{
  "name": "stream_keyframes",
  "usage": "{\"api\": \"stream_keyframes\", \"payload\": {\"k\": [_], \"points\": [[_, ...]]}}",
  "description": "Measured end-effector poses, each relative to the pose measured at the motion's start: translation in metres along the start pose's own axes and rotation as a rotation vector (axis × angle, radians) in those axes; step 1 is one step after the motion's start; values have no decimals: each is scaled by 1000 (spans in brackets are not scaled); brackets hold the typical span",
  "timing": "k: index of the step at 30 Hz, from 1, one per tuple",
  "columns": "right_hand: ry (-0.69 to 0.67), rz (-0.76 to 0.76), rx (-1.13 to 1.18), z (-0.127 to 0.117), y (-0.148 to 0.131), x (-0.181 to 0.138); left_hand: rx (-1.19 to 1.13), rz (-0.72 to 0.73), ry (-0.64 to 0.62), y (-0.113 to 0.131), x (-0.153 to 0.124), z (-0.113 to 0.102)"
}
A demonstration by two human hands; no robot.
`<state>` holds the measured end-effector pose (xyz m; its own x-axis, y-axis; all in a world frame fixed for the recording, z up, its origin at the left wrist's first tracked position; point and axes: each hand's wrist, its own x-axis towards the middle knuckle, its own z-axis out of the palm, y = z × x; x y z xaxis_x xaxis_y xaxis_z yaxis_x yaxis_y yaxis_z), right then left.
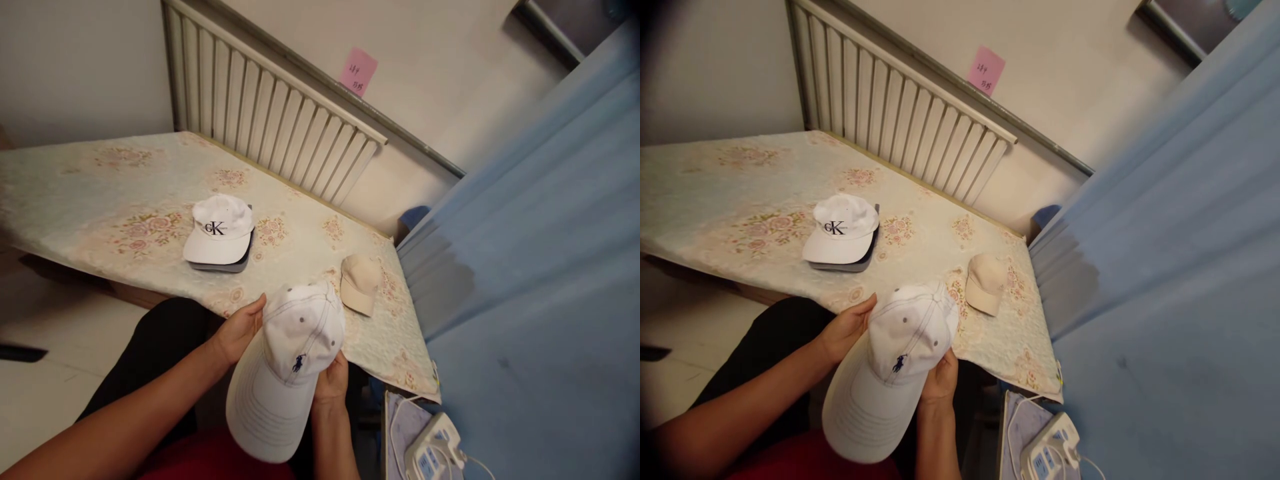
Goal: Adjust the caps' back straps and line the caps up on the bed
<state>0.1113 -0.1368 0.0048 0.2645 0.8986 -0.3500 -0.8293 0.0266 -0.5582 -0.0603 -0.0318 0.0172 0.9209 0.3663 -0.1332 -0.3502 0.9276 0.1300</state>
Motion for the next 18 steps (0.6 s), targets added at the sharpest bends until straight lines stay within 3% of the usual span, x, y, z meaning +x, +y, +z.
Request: {"api": "stream_keyframes", "payload": {"k": [18], "points": [[-52, 24, -11, -2, -2, 0, 75, 46, 38, 6, 2, 11]]}}
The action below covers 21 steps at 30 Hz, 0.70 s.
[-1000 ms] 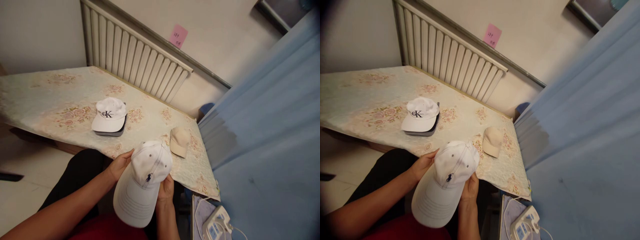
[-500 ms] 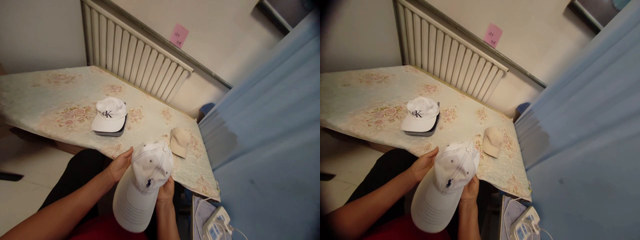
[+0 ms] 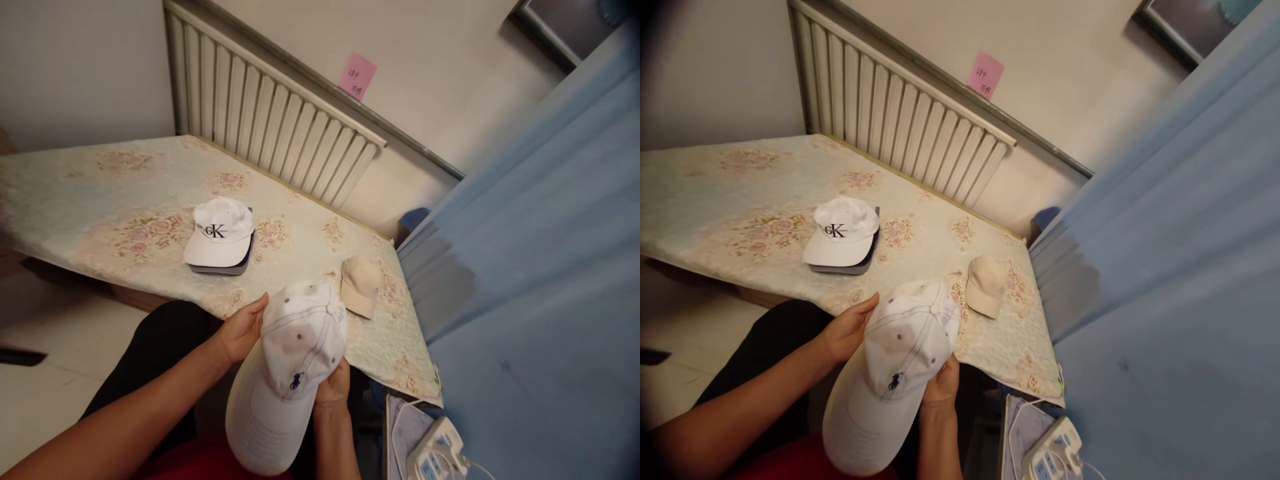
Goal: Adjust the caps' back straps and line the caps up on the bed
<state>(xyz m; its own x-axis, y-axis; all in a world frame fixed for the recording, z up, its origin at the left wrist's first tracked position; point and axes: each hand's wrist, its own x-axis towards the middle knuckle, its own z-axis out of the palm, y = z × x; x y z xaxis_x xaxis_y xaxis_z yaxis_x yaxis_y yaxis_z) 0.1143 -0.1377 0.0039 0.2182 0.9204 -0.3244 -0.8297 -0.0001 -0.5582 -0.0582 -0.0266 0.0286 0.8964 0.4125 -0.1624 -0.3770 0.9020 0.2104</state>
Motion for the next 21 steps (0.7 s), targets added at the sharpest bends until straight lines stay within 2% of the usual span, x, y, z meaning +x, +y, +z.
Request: {"api": "stream_keyframes", "payload": {"k": [12, 21], "points": [[0, -48, -45, -9, 5, 5, 46, 9, 85, 4, 5, -18], [24, -35, -25, -7, 6, 4, 66, -2, 144, 1, 3, -12]]}}
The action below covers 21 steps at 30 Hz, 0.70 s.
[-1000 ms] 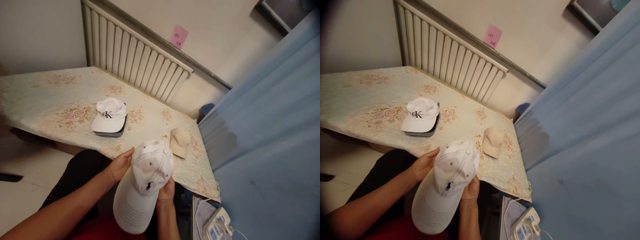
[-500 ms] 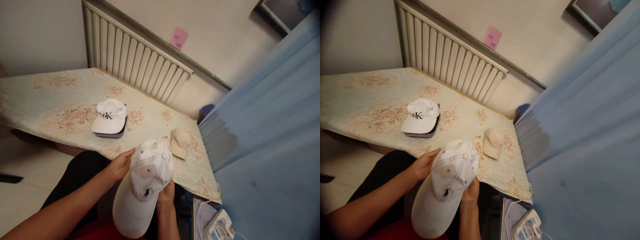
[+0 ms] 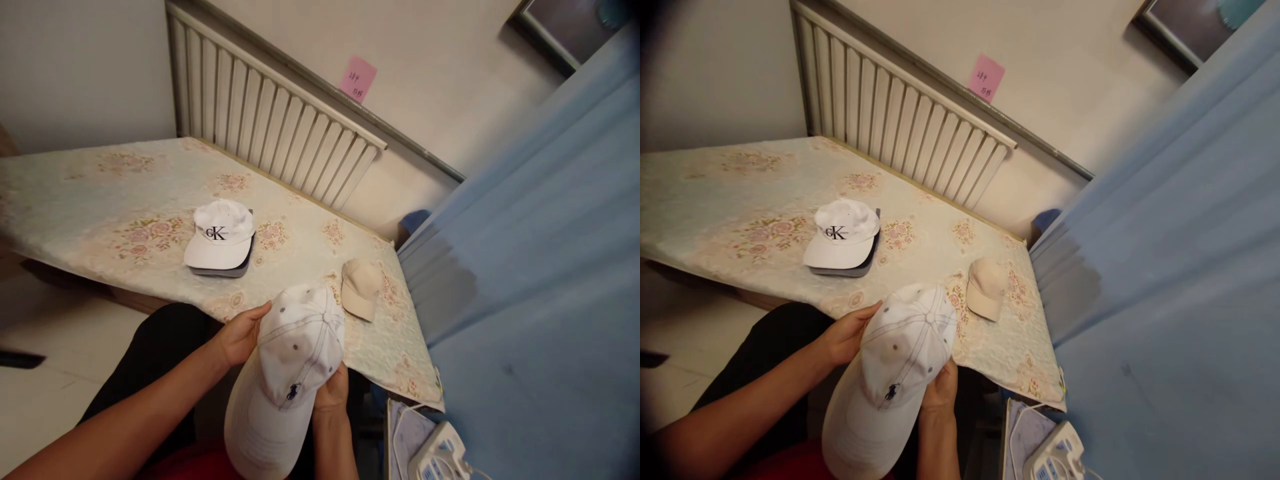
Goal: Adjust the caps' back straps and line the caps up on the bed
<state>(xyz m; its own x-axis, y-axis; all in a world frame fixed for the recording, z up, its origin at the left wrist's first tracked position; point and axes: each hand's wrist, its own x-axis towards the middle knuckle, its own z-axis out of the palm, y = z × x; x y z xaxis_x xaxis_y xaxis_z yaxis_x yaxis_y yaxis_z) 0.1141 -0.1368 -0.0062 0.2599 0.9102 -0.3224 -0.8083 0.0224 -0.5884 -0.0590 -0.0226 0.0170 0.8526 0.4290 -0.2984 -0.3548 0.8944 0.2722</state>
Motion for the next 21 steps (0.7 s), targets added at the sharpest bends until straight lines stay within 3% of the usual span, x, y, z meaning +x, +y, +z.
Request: {"api": "stream_keyframes", "payload": {"k": [11, 21], "points": [[41, 20, 16, -4, 5, -1, -7, -2, -19, -2, 2, -7], [66, 33, 23, -5, 6, -3, -22, -12, 63, -3, 4, -9]]}}
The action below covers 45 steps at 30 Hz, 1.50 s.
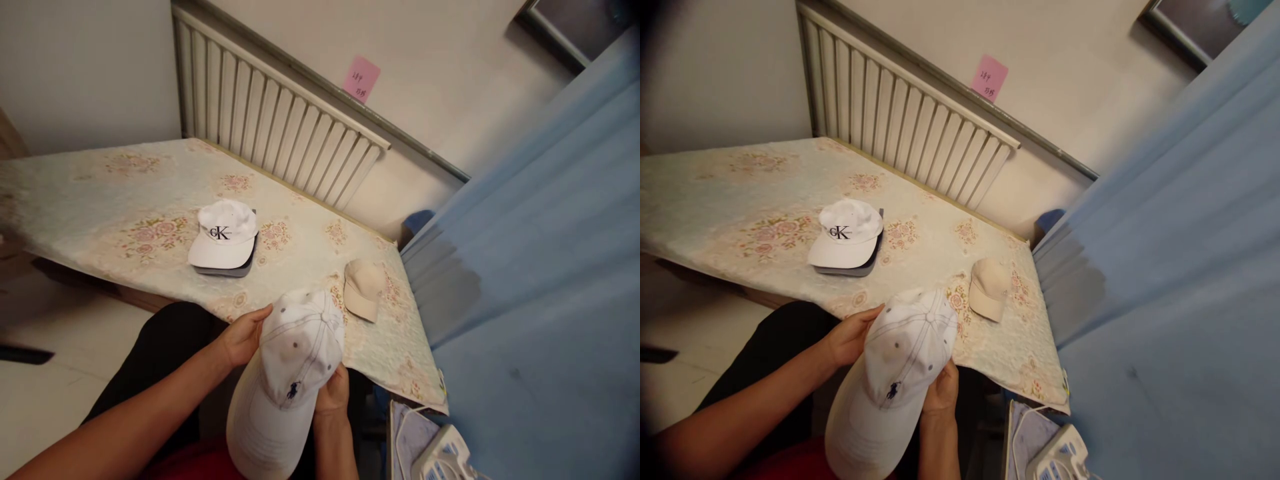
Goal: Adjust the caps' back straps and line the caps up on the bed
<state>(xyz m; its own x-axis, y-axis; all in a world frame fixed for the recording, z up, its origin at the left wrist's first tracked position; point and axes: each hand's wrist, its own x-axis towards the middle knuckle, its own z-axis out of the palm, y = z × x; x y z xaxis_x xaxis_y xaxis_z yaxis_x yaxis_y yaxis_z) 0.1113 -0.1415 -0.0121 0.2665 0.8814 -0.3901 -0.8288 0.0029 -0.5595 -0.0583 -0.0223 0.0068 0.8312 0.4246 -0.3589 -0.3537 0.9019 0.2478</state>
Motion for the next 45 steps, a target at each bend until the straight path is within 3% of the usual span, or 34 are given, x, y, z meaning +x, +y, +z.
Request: {"api": "stream_keyframes", "payload": {"k": [17, 33, 45], "points": [[33, 13, 39, 1, 2, -1, 13, 8, 4, -3, 1, -7], [50, -8, 28, -13, 9, 3, -9, -7, 12, -4, -1, -5], [45, 31, -26, -4, 9, -3, 8, -11, -25, -4, -2, -11]]}}
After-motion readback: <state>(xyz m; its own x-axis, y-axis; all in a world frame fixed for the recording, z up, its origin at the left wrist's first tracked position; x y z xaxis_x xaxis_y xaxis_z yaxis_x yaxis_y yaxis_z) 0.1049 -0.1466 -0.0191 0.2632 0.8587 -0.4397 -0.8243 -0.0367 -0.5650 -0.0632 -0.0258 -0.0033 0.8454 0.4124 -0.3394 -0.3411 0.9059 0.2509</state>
